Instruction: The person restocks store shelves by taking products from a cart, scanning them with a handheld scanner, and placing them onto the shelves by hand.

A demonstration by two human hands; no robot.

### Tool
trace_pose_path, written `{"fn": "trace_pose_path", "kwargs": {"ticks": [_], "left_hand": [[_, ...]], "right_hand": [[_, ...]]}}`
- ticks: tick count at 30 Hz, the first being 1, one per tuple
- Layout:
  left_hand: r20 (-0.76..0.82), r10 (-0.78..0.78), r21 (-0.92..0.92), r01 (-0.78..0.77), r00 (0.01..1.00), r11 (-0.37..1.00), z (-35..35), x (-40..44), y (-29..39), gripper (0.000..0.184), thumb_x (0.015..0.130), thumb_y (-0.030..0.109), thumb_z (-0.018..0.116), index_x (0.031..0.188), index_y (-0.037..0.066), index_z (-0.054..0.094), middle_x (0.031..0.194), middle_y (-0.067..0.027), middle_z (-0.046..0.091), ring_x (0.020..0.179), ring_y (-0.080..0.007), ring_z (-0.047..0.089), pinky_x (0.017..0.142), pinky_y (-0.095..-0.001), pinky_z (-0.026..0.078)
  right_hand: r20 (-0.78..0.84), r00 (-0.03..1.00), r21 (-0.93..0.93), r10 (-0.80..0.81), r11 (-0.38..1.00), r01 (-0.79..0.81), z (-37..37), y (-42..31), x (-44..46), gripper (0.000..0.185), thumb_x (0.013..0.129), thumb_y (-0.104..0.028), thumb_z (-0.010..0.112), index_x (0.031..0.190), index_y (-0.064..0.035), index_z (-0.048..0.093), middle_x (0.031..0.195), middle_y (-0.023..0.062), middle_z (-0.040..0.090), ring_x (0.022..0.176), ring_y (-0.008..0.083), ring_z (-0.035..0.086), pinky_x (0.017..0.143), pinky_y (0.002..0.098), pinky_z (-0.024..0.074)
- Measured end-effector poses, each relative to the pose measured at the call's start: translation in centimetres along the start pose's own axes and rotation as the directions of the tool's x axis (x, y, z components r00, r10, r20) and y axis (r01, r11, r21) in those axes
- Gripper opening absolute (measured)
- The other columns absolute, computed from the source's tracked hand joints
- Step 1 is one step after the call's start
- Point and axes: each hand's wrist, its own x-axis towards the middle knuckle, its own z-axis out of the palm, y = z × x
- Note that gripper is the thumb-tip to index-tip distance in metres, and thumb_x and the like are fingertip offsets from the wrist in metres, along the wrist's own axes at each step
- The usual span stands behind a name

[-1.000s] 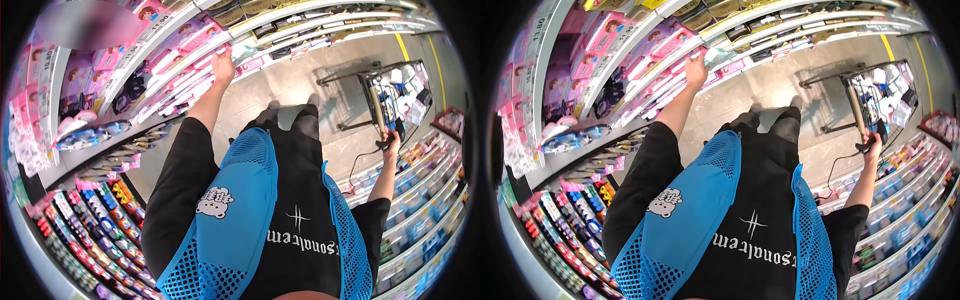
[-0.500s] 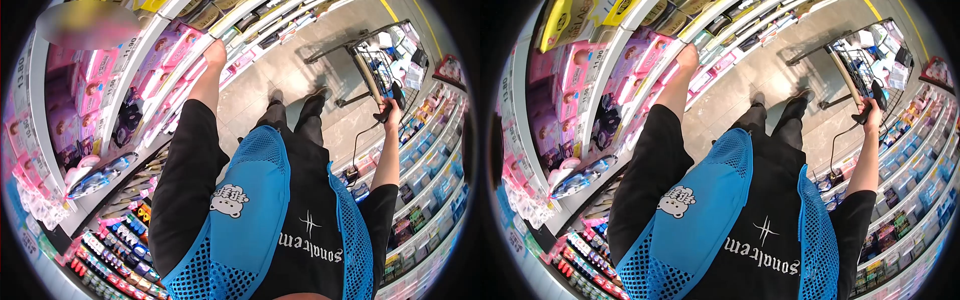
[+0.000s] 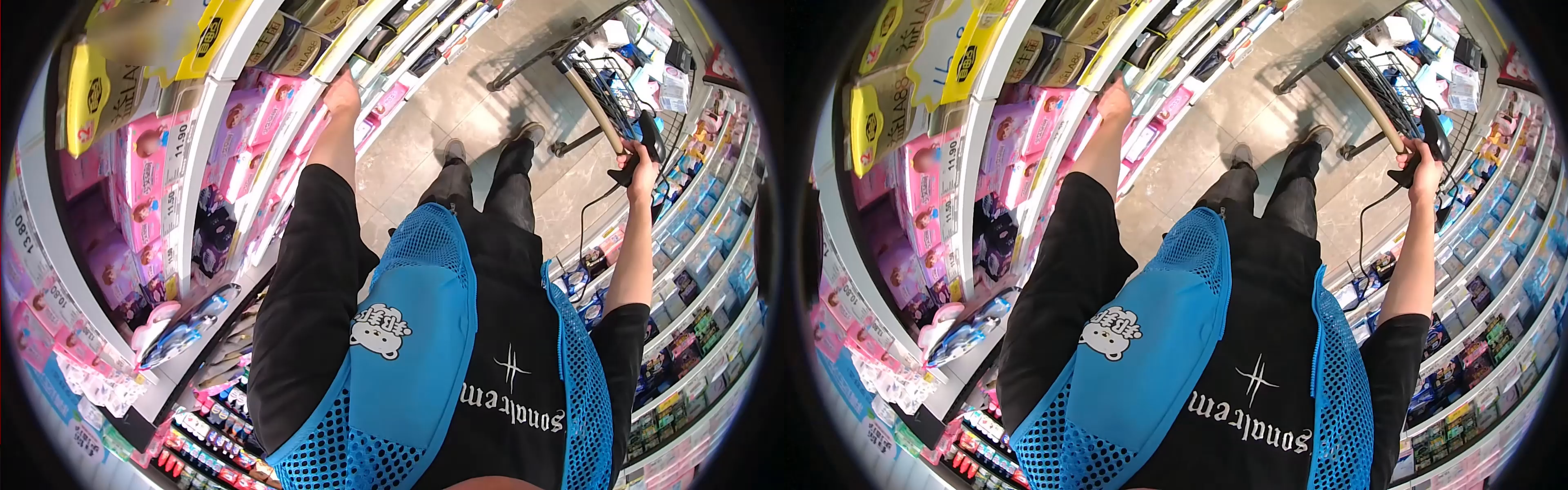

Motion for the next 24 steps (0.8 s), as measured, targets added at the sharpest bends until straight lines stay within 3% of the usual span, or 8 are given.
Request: {"fn": "trace_pose_path", "kwargs": {"ticks": [5,9,10,13,16,20,23,24], "left_hand": [[0.062,-0.045,-0.033,0.048,0.997,0.998,-0.6,-0.1,0.8,0.031,0.099,0.014,0.041,0.126,0.01,0.055,0.119,-0.0181,0.067,0.101,-0.0322,0.069,0.084,-0.042,0.057],[0.007,-0.086,-0.221,0.085,0.996,0.972,3.1,1.3,-0.4,0.032,0.094,0.017,0.052,0.118,-0.003,0.056,0.117,-0.024,0.064,0.106,-0.0386,0.066,0.086,-0.0475,0.055],[0.009,-0.141,-0.263,0.139,0.99,0.955,2.9,0.8,-0.1,0.034,0.09,0.029,0.06,0.102,-0.003,0.066,0.105,-0.0248,0.069,0.103,-0.0382,0.067,0.087,-0.048,0.054],[-0.144,-0.104,-0.178,0.078,0.984,0.981,-0.1,-1.8,1.7,0.049,0.086,0.044,0.066,0.099,-0.003,0.069,0.099,-0.0258,0.071,0.097,-0.0377,0.069,0.089,-0.0473,0.053],[0.079,-0.128,-0.22,0.143,0.989,0.965,-4.4,-1.7,3.7,0.06,0.085,0.059,0.063,0.093,0.0,0.073,0.092,-0.022,0.072,0.093,-0.0343,0.07,0.092,-0.0435,0.051],[0.359,-0.058,-0.423,0.217,0.932,0.88,-2.7,2.8,4.0,0.073,0.089,0.065,0.053,0.111,-0.003,0.068,0.117,-0.0267,0.066,0.116,-0.0369,0.062,0.096,-0.0457,0.05],[0.146,-0.154,-0.398,0.2,0.977,0.895,2.3,5.3,4.3,0.065,0.09,0.068,0.047,0.074,0.013,0.077,0.08,-0.0131,0.074,0.094,-0.0294,0.071,0.092,-0.0409,0.05],[0.119,-0.174,-0.38,0.207,0.977,0.902,1.9,5.2,4.6,0.066,0.09,0.068,0.047,0.074,0.012,0.077,0.077,-0.0126,0.073,0.092,-0.0287,0.071,0.092,-0.0407,0.05]], "right_hand": [[-0.008,1.0,0.013,0.011,1.0,-0.011,0.2,-0.7,-0.1,0.027,0.094,-0.019,0.057,0.107,0.0038,0.062,0.102,0.0183,0.073,0.061,0.0173,0.065,0.055,0.0274,0.0517],[-0.034,0.999,-0.002,0.003,1.0,-0.003,0.5,-1.1,-0.2,0.027,0.093,-0.018,0.057,0.107,0.0042,0.062,0.101,0.0189,0.073,0.059,0.017,0.065,0.053,0.0277,0.0526],[-0.042,0.999,-0.011,-0.001,1.0,0.0,0.6,-1.3,-0.3,0.027,0.093,-0.018,0.057,0.107,0.0043,0.062,0.1,0.019,0.073,0.059,0.0169,0.065,0.053,0.0277,0.0528],[-0.038,0.999,0.017,-0.007,1.0,0.007,0.8,-1.3,-0.4,0.026,0.092,-0.017,0.058,0.106,0.0046,0.062,0.098,0.0201,0.072,0.057,0.0174,0.064,0.051,0.0276,0.0533],[-0.025,0.999,0.021,0.02,1.0,-0.019,0.7,-1.7,-0.3,0.025,0.092,-0.017,0.059,0.104,0.0045,0.062,0.097,0.0202,0.072,0.057,0.0174,0.065,0.051,0.0278,0.0535],[0.007,0.999,0.005,0.036,0.999,-0.036,0.4,-1.1,0.2,0.027,0.093,-0.019,0.057,0.106,0.0042,0.062,0.1,0.0187,0.073,0.059,0.0175,0.065,0.054,0.0277,0.0527],[0.003,1.0,-0.009,0.026,1.0,-0.026,0.3,-1.1,0.1,0.03,0.094,-0.02,0.057,0.109,0.0049,0.062,0.102,0.0184,0.073,0.06,0.0177,0.065,0.054,0.0275,0.0531],[0.001,1.0,-0.009,0.027,1.0,-0.027,0.3,-1.2,0.0,0.03,0.094,-0.02,0.057,0.109,0.0051,0.062,0.102,0.0183,0.073,0.06,0.0176,0.065,0.054,0.0275,0.0533]]}}
